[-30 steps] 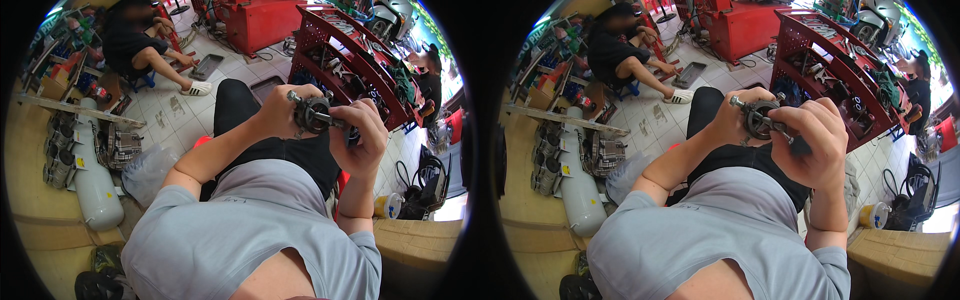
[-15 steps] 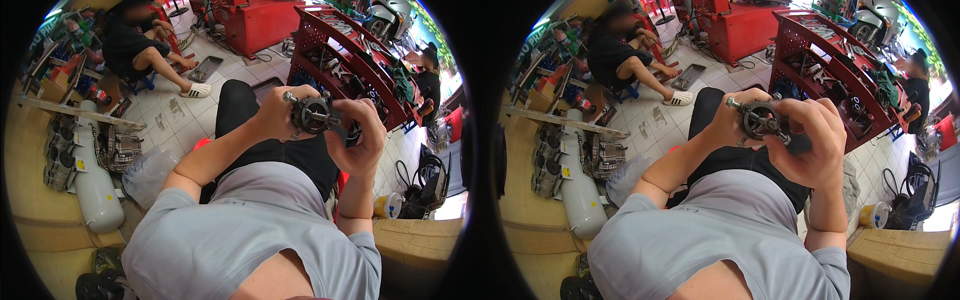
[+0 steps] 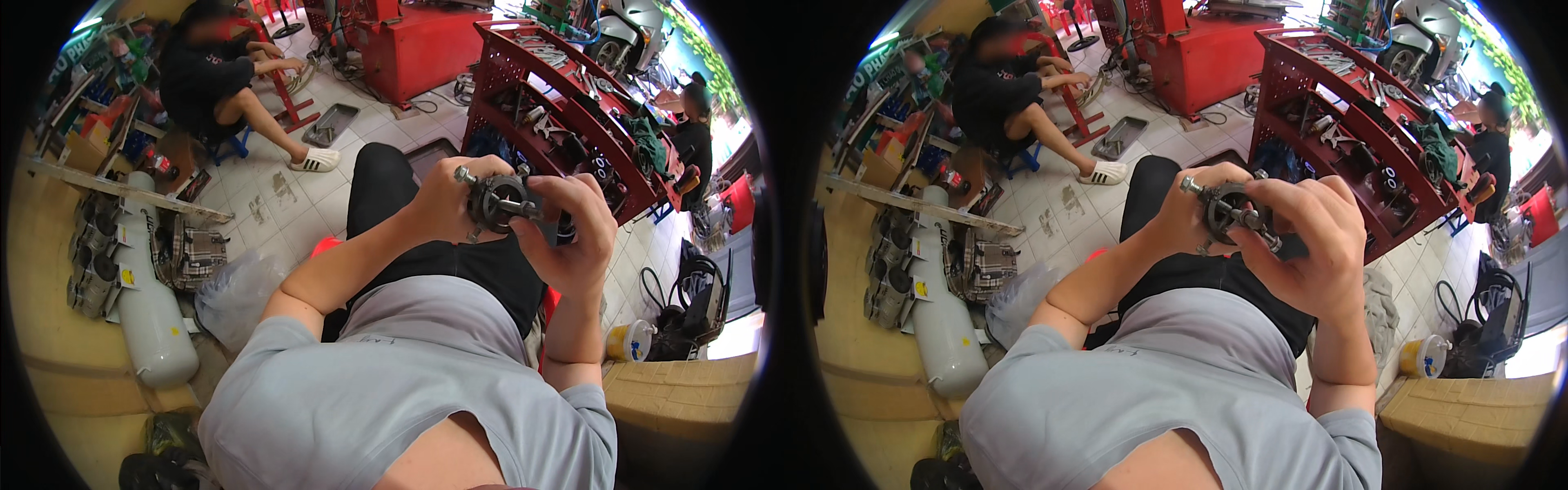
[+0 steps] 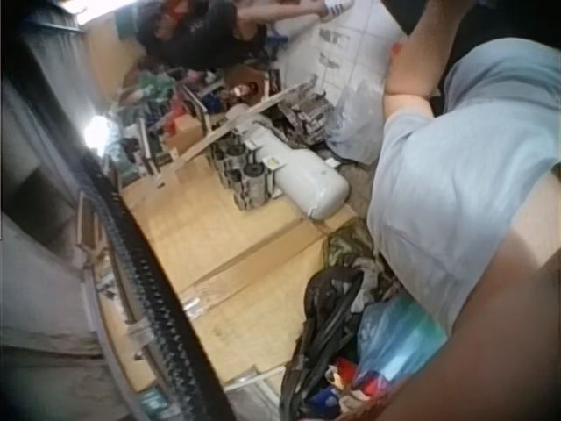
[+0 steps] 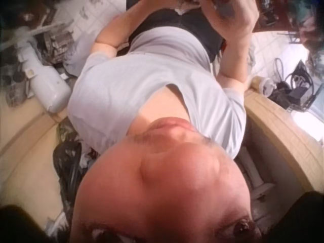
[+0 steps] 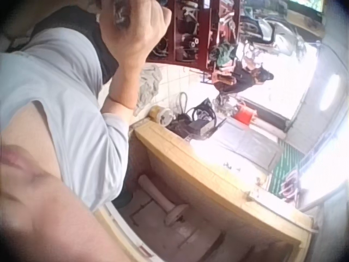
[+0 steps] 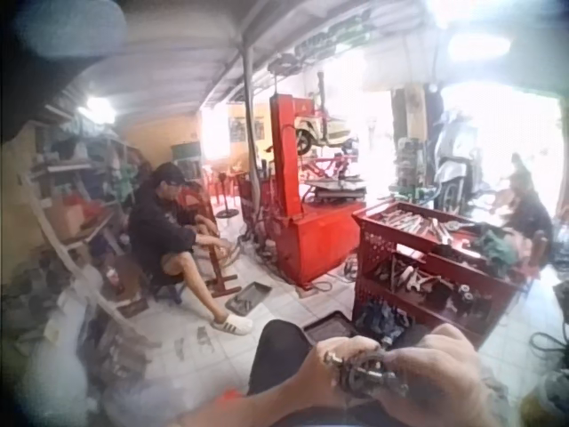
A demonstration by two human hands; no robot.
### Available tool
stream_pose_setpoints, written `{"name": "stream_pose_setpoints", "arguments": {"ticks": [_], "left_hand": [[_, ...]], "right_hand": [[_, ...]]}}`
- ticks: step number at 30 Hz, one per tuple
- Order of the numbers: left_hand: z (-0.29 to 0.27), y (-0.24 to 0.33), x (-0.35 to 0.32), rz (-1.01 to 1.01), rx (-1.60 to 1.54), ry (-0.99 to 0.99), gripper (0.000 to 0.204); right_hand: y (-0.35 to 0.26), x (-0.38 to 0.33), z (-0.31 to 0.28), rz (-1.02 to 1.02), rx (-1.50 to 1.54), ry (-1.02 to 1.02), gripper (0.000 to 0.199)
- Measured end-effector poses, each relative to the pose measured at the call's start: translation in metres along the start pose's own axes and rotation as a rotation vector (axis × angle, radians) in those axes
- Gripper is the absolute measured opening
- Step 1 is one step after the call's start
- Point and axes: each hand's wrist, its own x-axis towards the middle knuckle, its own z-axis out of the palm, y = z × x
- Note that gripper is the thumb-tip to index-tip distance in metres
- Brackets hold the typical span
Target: The person sits in a workshop and assembles a mechanical component, likely a brake caliper, by hand. They insert a metal rod into a circular housing, attach a bracket, and tighten screws using their fingers. The person repeatedly rotates and adjusts the assembly to check the fit of the parts.
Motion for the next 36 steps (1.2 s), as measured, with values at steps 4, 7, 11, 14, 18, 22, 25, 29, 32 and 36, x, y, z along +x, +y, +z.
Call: {"name": "stream_pose_setpoints", "arguments": {"ticks": [4,7,11,14,18,22,25,29,32,36], "left_hand": [[-0.0013,-0.0045,0.0025,0.074,0.06,0.024,0.05],[0.0,-0.0045,0.002,0.053,0.048,0.006,0.051],[-0.0008,-0.001,0.0022,0.045,0.082,-0.004,0.052],[0.0,-0.0032,-0.0004,0.021,0.094,0.002,0.052],[-0.0008,-0.0016,0.0015,-0.074,0.037,-0.011,0.05],[-0.0012,-0.0021,-0.0009,-0.027,0.028,0.006,0.05],[-0.0021,-0.0021,-0.0001,-0.014,0.03,0.02,0.05],[-0.0041,0.0011,0.0014,0.004,0.083,0.013,0.05],[-0.0025,0.0,0.0032,0.031,0.053,0.014,0.049],[-0.0005,-0.0022,0.0005,-0.012,0.019,0.009,0.049]], "right_hand": [[0.0107,-0.0004,-0.0031,-0.116,-0.063,-0.079,0.029],[0.0105,-0.003,-0.0052,-0.067,-0.063,-0.078,0.028],[0.0081,-0.0004,-0.0064,-0.102,-0.064,-0.068,0.03],[0.0033,0.0026,-0.011,-0.102,-0.025,-0.098,0.028],[0.0097,-0.0031,-0.008,-0.118,-0.077,-0.08,0.026],[0.008,-0.0017,-0.0096,-0.092,-0.069,-0.074,0.028],[0.003,0.0011,-0.0097,-0.077,-0.036,-0.11,0.028],[0.0094,-0.0044,-0.0051,-0.088,-0.07,-0.08,0.027],[0.0084,-0.0029,-0.0074,-0.048,-0.055,-0.08,0.03],[0.0081,-0.0018,-0.0038,-0.078,-0.043,-0.066,0.029]]}}
